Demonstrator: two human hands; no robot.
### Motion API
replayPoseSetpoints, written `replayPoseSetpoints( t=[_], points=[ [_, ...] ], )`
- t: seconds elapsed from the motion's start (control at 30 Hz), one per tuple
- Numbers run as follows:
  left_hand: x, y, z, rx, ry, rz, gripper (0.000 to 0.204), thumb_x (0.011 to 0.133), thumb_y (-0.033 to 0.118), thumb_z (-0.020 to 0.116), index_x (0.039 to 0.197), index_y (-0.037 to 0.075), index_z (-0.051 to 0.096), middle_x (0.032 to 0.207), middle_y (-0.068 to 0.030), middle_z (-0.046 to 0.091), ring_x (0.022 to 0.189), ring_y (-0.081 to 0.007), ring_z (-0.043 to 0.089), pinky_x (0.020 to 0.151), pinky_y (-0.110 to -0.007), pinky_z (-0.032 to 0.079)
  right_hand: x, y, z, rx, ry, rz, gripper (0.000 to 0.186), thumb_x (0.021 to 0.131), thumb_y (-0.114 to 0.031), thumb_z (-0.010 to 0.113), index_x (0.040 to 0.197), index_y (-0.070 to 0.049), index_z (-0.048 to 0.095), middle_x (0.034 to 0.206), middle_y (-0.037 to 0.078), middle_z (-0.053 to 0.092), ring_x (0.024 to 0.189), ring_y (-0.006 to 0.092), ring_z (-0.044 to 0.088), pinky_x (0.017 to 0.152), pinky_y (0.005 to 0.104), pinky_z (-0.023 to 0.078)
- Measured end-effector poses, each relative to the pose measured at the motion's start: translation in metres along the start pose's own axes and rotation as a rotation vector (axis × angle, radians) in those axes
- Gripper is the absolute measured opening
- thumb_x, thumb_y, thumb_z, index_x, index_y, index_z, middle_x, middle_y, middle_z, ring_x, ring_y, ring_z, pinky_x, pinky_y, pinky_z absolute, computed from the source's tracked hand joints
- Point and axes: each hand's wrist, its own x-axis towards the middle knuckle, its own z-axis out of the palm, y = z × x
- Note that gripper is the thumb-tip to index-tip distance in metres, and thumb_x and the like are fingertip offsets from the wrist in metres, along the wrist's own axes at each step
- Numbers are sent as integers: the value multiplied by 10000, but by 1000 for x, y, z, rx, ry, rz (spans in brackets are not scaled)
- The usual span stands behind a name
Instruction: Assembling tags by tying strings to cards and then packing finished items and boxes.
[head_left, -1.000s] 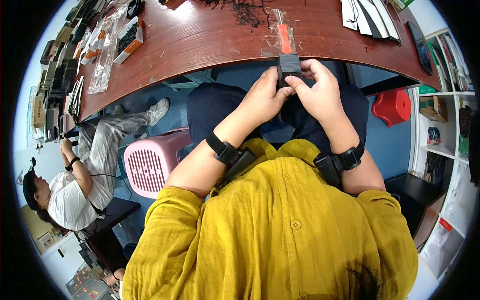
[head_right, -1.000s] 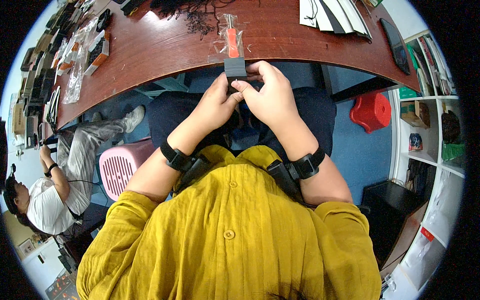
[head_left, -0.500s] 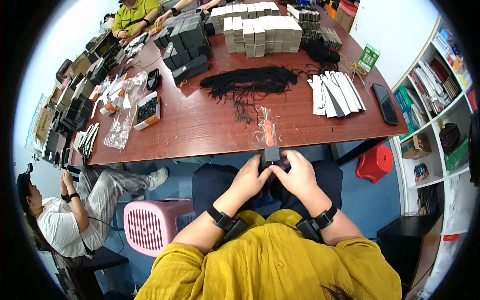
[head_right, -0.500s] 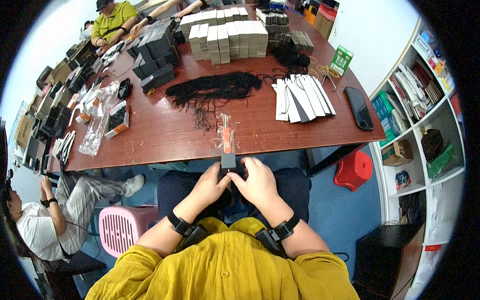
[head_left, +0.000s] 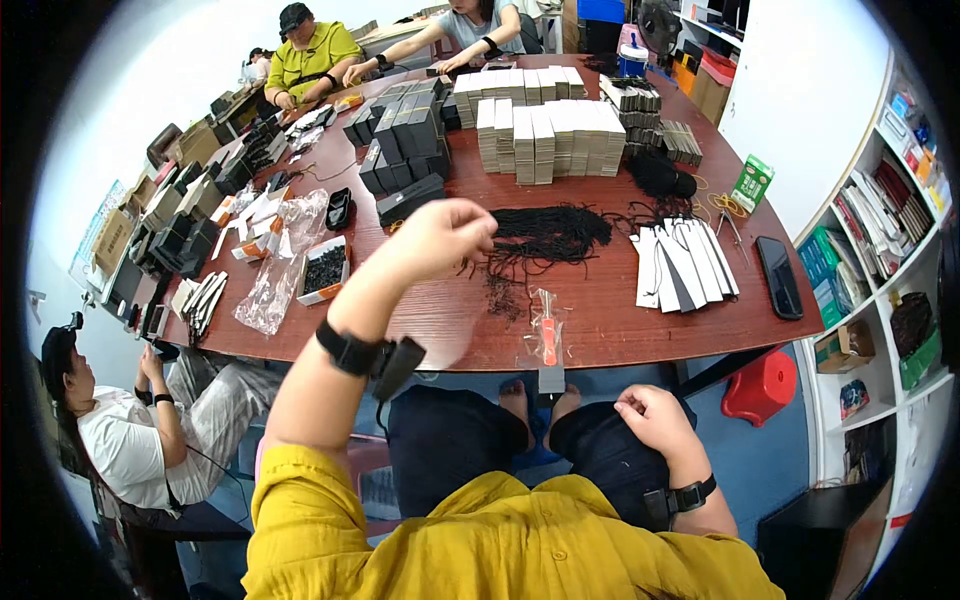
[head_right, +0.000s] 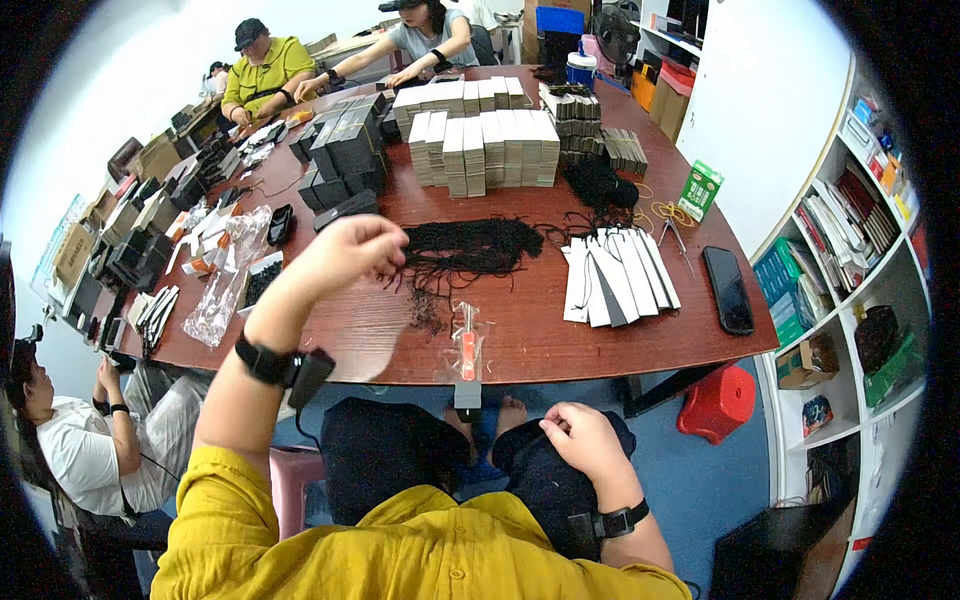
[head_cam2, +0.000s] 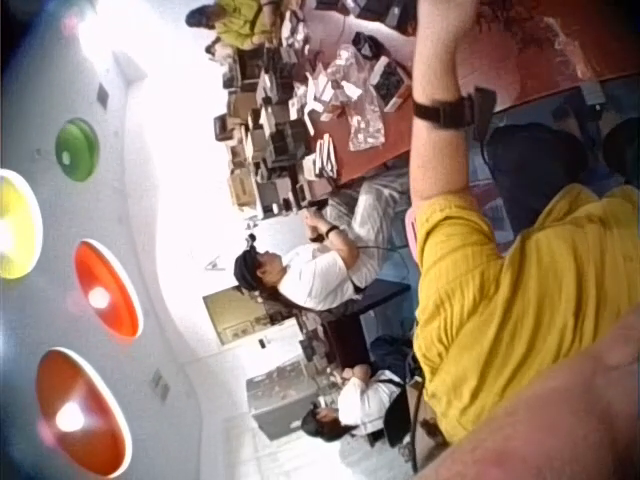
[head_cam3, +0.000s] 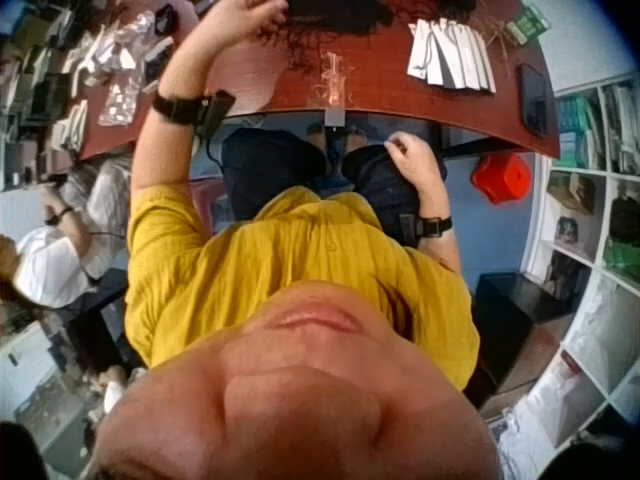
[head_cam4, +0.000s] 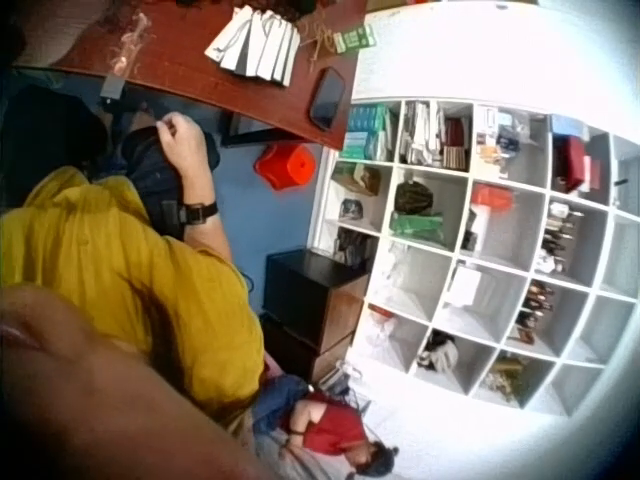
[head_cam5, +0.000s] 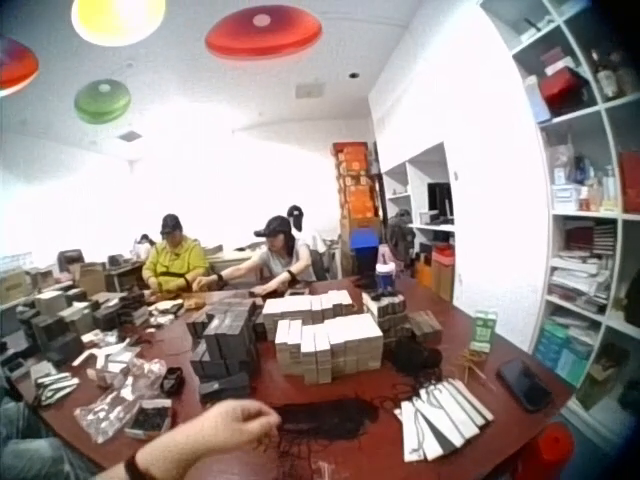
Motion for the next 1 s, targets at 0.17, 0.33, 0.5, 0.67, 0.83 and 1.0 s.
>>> replayPoseSetpoints(
  t=[0.17, 0.33, 0.5, 0.67, 0.83, 1.0],
  points=[
    [148, -16, -48, 246, 238, -183, 277, 898, 247, 531, 1059, 32, 601, 864, -20, 626, 695, -86, 567, 589, -232, 465, 11, 21, 13, -172, 69, -96, 188, 781, -229, 637, 726, -51, 611, 667, 119, 592, 632, 299, 591, 567, 371, 465],
    [241, -45, -60, 563, 476, 49, 282, 846, 263, 529, 960, 35, 652, 953, -183, 647, 956, -321, 604, 845, -372, 462, 19, 38, 3, -97, 128, 55, 164, 777, -222, 638, 762, -59, 635, 695, 129, 604, 639, 317, 591, 576, 383, 470],
    [298, -61, -61, 489, 438, -202, 453, 872, 373, 507, 1084, -22, 570, 994, -184, 626, 920, -322, 604, 790, -400, 484, 28, 51, 4, -123, 223, -11, 81, 768, -138, 654, 805, -68, 635, 659, 143, 602, 606, 317, 596, 537, 376, 450],
    [315, -96, -72, 309, 131, -55, 460, 838, 349, 506, 1143, 7, 534, 1042, -221, 597, 949, -351, 600, 775, -407, 502, 27, 61, 4, -131, 193, 1, 97, 761, -127, 660, 836, -68, 641, 674, 148, 610, 611, 332, 592, 546, 383, 456],
    [313, -93, -58, 437, 493, -181, 473, 808, 298, 479, 1139, -38, 514, 1054, -276, 594, 987, -382, 591, 840, -404, 485, 26, 58, 4, -114, 183, 22, 95, 757, -120, 660, 834, -66, 644, 688, 152, 614, 633, 336, 595, 562, 383, 460],
    [268, -58, -53, 590, 555, -139, 463, 812, 276, 475, 1058, -113, 521, 1015, -305, 592, 972, -399, 589, 871, -413, 460, 22, 53, 4, -128, 202, -4, 145, 783, -204, 633, 795, -60, 636, 735, 147, 618, 671, 333, 603, 597, 400, 477]
  ],
)
